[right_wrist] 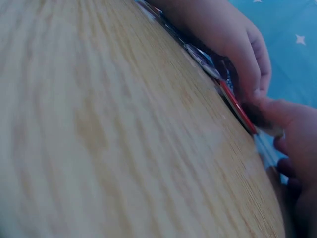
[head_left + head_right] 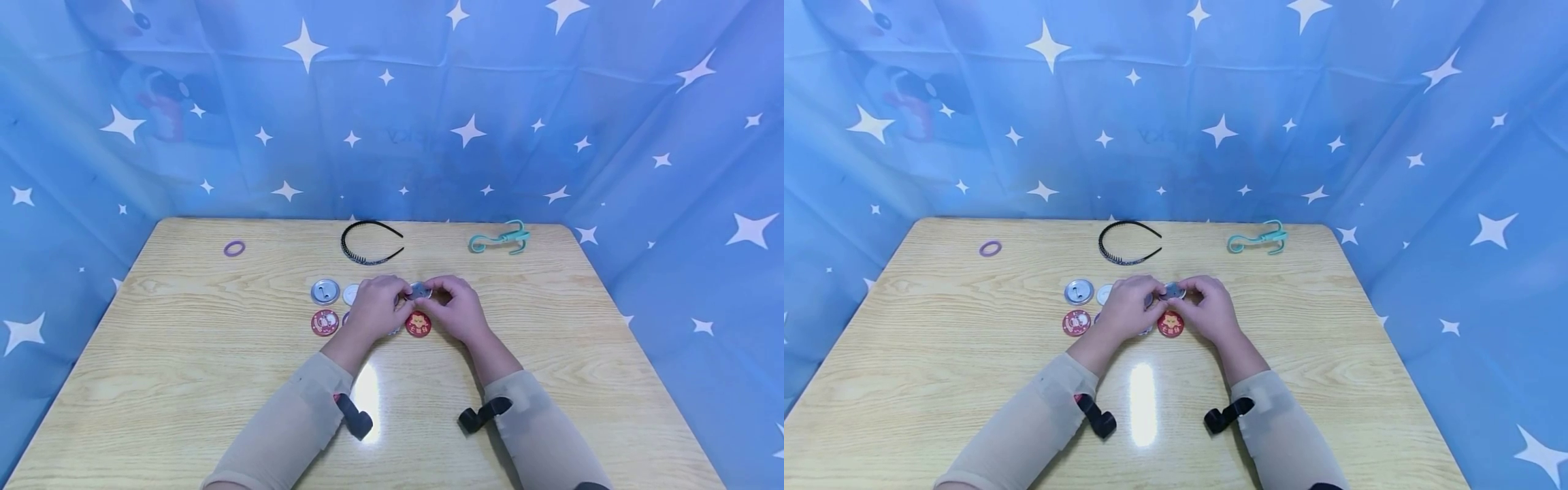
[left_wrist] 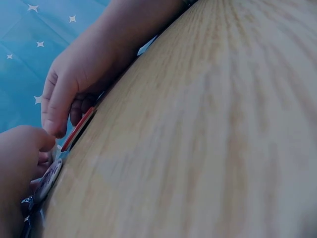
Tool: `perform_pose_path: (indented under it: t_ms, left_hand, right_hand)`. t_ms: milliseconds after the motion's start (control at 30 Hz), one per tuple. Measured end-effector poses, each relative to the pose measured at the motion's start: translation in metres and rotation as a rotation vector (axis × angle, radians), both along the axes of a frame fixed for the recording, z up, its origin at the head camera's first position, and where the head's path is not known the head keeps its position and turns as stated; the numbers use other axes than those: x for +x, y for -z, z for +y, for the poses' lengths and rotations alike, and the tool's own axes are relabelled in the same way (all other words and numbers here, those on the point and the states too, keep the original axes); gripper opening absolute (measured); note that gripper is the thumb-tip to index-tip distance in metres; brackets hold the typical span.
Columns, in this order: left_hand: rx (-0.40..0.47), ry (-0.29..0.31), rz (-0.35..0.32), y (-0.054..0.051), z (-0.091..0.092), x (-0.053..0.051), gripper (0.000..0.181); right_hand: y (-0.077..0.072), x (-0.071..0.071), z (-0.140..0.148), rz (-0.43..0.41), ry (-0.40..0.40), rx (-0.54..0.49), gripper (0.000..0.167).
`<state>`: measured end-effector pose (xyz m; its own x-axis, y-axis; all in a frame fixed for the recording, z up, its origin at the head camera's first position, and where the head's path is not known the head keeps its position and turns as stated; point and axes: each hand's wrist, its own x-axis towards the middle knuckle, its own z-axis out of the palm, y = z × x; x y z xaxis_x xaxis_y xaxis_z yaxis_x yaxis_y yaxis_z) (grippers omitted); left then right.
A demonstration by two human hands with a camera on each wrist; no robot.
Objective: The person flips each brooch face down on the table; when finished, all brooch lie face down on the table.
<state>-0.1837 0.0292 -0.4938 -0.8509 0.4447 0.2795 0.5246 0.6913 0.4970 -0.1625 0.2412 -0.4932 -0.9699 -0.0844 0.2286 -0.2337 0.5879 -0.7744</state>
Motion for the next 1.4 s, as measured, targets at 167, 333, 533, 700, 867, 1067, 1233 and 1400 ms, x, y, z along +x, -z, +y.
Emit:
perform_pose_path:
  t_ms: [167, 333, 533, 700, 867, 1067, 1233, 1400]
  left_hand:
    - [-0.027, -0.014, 0.004, -0.0004, 0.0000, -0.0016, 0.016]
    - [-0.038, -0.011, -0.001, -0.0020, -0.0012, -0.0014, 0.017]
    - [-0.056, -0.003, 0.013, -0.0033, -0.0024, -0.0016, 0.016]
    - [-0.053, 0.026, 0.048, -0.0037, -0.0016, 0.0006, 0.020]
    - [0.027, 0.071, 0.127, -0.0063, -0.0006, 0.0046, 0.022]
    - [0.088, 0.105, 0.221, -0.0077, -0.0007, 0.0054, 0.016]
    - [0.126, 0.125, 0.259, -0.0066, -0.0034, 0.0058, 0.014]
    - [0.154, 0.131, 0.300, -0.0054, -0.0063, 0.0066, 0.014]
  right_hand:
    - [0.0008, -0.0026, 0.0000, 0.039, -0.024, 0.092, 0.030]
    - [-0.0001, -0.0028, -0.0022, 0.033, -0.032, 0.146, 0.030]
    - [-0.0033, -0.0016, -0.0053, 0.040, -0.042, 0.169, 0.029]
    - [-0.0021, -0.0014, -0.0048, 0.050, -0.048, 0.184, 0.027]
    - [-0.0006, -0.0005, -0.0031, 0.069, -0.055, 0.193, 0.025]
    - [0.0001, -0.0007, -0.0021, 0.074, -0.048, 0.180, 0.022]
    - [0.0011, -0.0030, -0.0034, 0.081, -0.015, 0.244, 0.024]
    - [-0.0014, -0.0029, -0.0058, 0.127, 0.037, 0.353, 0.030]
